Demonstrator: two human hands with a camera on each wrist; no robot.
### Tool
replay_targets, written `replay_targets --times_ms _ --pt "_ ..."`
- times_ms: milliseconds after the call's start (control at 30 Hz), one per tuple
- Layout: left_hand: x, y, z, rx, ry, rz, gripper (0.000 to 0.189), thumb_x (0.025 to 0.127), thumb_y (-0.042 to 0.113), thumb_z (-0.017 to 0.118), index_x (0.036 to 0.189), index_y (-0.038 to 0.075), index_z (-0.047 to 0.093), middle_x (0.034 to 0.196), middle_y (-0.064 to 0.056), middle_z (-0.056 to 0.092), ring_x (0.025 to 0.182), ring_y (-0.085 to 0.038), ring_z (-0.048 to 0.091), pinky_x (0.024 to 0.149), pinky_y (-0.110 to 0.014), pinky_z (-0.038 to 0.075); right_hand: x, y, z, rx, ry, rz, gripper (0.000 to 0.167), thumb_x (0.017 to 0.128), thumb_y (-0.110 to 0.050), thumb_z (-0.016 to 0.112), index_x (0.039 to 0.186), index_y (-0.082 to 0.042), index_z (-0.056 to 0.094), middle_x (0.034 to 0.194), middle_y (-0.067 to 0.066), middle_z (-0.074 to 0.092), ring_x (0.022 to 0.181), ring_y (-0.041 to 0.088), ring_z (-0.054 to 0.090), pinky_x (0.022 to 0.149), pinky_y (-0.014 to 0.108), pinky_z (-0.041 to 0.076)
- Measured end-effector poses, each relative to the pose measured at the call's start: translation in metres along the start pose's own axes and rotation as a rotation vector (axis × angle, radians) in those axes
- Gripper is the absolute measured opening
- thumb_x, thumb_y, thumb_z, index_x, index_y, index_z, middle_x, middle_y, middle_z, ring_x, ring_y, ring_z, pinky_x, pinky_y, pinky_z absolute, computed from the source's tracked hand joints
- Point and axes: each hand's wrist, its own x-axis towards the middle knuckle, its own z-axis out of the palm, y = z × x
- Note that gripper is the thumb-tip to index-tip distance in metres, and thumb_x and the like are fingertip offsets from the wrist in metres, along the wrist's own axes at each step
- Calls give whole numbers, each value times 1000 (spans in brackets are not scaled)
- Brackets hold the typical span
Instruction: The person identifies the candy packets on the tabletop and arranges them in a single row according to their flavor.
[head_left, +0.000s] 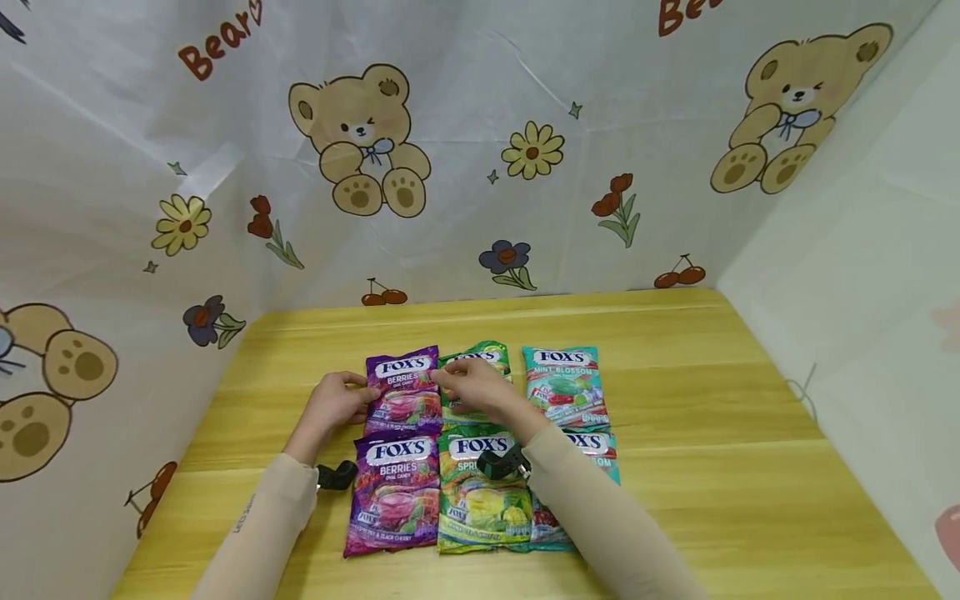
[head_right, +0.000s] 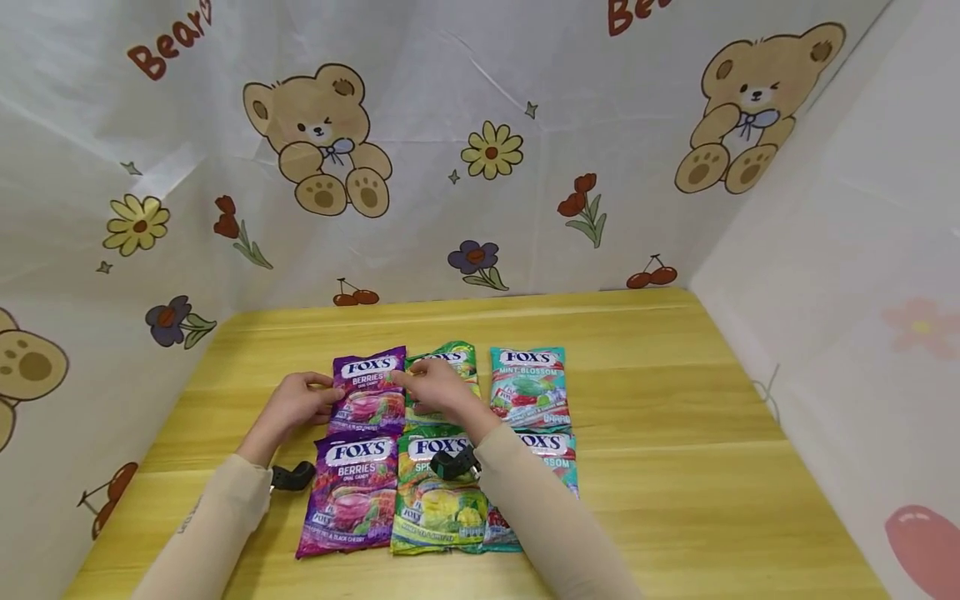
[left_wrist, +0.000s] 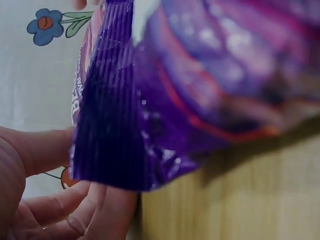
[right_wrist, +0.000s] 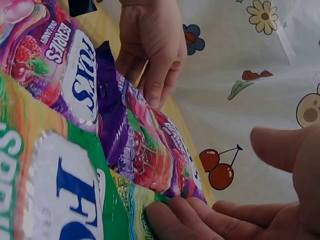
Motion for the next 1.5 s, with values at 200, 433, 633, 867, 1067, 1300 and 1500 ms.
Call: replay_targets --times_ms 200,433,633,867,1067,1300,1500 --pt "2 1 -1 14 6 1 51 97 20 72 136 -9 57 118 -24 65 84 -19 65 74 -31 64 5 -1 8 -20 -12 29 66 106 -35 59 156 2 37 143 21 56 120 33 63 93 41 62" --pt "2 3 -1 -5 -3 11 49 100 18 67 137 -11 56 126 -28 64 89 -19 65 75 -31 64 9 -6 16 -66 7 64 64 106 -33 59 155 4 39 145 21 56 120 32 65 93 39 62" --pt "4 1 1 -119 -42 -21 48 105 18 60 143 -9 52 130 -26 62 91 -17 66 75 -29 63 16 -7 22 -76 15 99 56 107 -29 57 150 6 46 130 21 62 104 29 69 88 38 63" --pt "10 -2 2 -269 -114 -33 55 106 24 59 150 -6 44 130 -24 64 91 -17 71 80 -34 65 20 -6 28 -57 58 97 59 107 -25 58 153 8 40 120 20 64 95 25 69 84 35 63" --pt "12 -5 2 -287 -99 -12 64 101 17 68 153 -6 39 126 -21 66 87 -15 71 77 -33 65 22 -8 37 -48 91 44 45 106 -22 59 138 10 56 100 13 64 76 17 61 71 30 57" --pt "13 -5 1 -284 -75 -6 61 101 12 67 152 -7 40 120 -17 69 85 -13 71 75 -31 64 22 -11 43 8 80 53 54 106 -20 58 151 6 44 123 19 63 72 14 58 70 33 55" --pt "14 -4 1 -279 -70 -15 63 101 12 67 154 -7 39 126 -20 66 89 -14 70 77 -29 63 22 -13 46 102 69 47 67 105 -19 59 161 1 27 149 24 50 69 11 50 60 27 43"
